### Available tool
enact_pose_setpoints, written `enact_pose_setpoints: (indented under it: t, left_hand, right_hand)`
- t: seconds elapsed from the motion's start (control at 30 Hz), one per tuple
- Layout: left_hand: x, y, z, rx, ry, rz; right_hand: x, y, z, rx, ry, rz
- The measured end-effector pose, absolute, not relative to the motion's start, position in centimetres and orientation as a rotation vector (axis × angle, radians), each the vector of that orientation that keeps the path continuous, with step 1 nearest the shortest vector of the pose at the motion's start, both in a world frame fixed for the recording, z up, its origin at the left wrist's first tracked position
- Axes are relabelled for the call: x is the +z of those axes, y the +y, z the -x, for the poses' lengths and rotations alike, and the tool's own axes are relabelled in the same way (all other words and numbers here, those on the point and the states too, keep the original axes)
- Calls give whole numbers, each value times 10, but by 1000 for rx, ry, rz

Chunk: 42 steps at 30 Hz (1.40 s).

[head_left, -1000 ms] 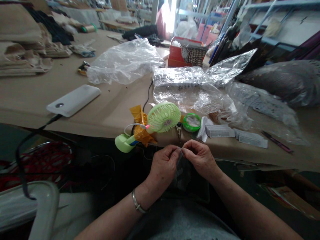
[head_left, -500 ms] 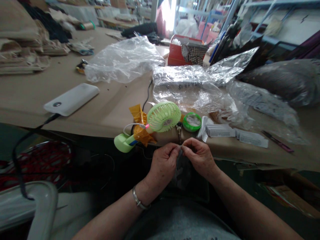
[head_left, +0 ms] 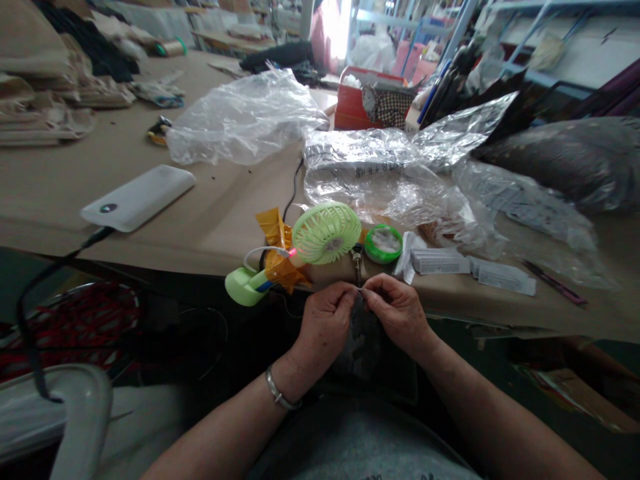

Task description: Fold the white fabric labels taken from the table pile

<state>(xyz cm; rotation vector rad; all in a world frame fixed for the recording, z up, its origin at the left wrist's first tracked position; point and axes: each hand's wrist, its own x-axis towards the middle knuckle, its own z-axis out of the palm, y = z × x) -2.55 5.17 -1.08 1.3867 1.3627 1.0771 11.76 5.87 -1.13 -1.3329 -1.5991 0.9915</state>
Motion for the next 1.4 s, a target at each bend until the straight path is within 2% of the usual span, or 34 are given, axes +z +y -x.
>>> enact_pose_setpoints:
  t: [0.37,0.47,0.67,0.73,0.83,1.07,1.27,1.4]
  left_hand:
    - [-7,38,28,1006,1284,-1300]
    - [-9,35,28,991,1310,-1263]
    - [-23,32,22,947,1335,-1166]
    - [-29,32,22,949,1368,-1134]
    - [-37,31,24,921,1399,-1137]
    - [-38,26,23,858,1395,-1158]
    - [-37,22,13,828,1359,-1132]
    - [-36,20,12,810,1331,-1188]
  right_hand:
    - [1,39,-128,990,-1674,1333]
    - [15,38,-138,741,-1813,1332]
    - [33,80,-155,-48,-2104,1245]
    - [31,96,-156,-187,-2183,1311]
    - [28,108,-159,-205,-2235,1344]
    - [21,84,-190,-32,-1910,1213]
    - [-15,54,-202,-221,-2172,1348]
    - [-23,55,-200,-293,-2117,1300]
